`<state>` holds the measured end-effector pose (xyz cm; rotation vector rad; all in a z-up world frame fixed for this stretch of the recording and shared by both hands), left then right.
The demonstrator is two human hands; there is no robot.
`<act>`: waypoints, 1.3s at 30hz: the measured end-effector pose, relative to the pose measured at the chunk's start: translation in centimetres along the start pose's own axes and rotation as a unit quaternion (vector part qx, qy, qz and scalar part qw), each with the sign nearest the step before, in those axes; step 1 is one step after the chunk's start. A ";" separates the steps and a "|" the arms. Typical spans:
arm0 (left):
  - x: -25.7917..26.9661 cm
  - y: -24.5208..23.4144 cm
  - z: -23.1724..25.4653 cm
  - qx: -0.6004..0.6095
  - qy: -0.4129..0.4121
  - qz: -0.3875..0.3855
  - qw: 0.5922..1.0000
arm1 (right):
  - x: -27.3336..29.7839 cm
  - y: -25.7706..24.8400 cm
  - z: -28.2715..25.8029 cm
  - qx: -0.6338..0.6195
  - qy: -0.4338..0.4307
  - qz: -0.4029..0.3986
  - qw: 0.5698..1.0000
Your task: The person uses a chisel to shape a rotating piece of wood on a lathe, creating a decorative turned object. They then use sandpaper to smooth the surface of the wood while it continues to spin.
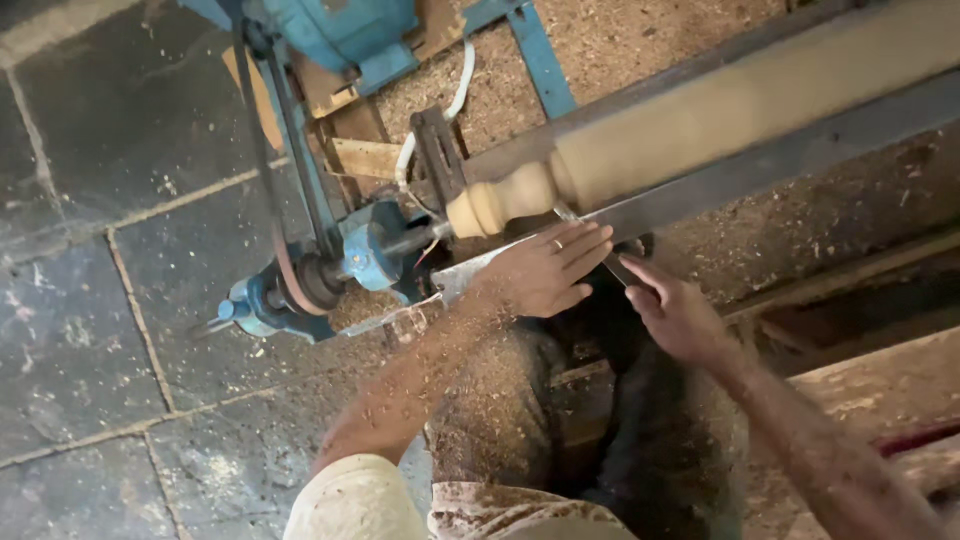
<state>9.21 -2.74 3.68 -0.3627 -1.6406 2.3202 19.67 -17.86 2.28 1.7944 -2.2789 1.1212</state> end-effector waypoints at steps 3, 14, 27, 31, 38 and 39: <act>0.7 -0.2 -0.2 -0.006 0.012 0.058 0.998 | 0.5 1.0 -1.2 -0.007 -0.076 0.046 0.996; 1.9 -0.5 -0.3 0.057 -0.026 0.120 0.991 | 1.6 5.2 -1.7 -0.106 0.064 0.083 0.989; 2.8 -1.7 -0.9 0.101 -0.040 0.188 0.976 | 2.0 9.2 -3.5 -0.143 0.095 0.128 0.977; 3.1 -2.0 -1.0 0.099 -0.044 0.213 0.971 | 2.0 10.3 -3.3 -0.151 0.115 0.141 0.972; 3.6 -2.5 -1.4 0.135 -0.045 0.225 0.964 | 1.6 13.0 -3.4 -0.252 0.075 0.173 0.949; 3.7 -2.6 -1.4 0.134 -0.050 0.231 0.962 | 1.5 13.3 -3.6 -0.255 0.071 0.181 0.947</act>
Point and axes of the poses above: each hand's wrist, its own x-axis away from the middle knuckle, its own y-axis out of the palm, z = x × y, the point moved 7 cm from there along -x, towards the middle knuckle, and after that the axes turned 10 degrees about -z, right-handed, at the moved point
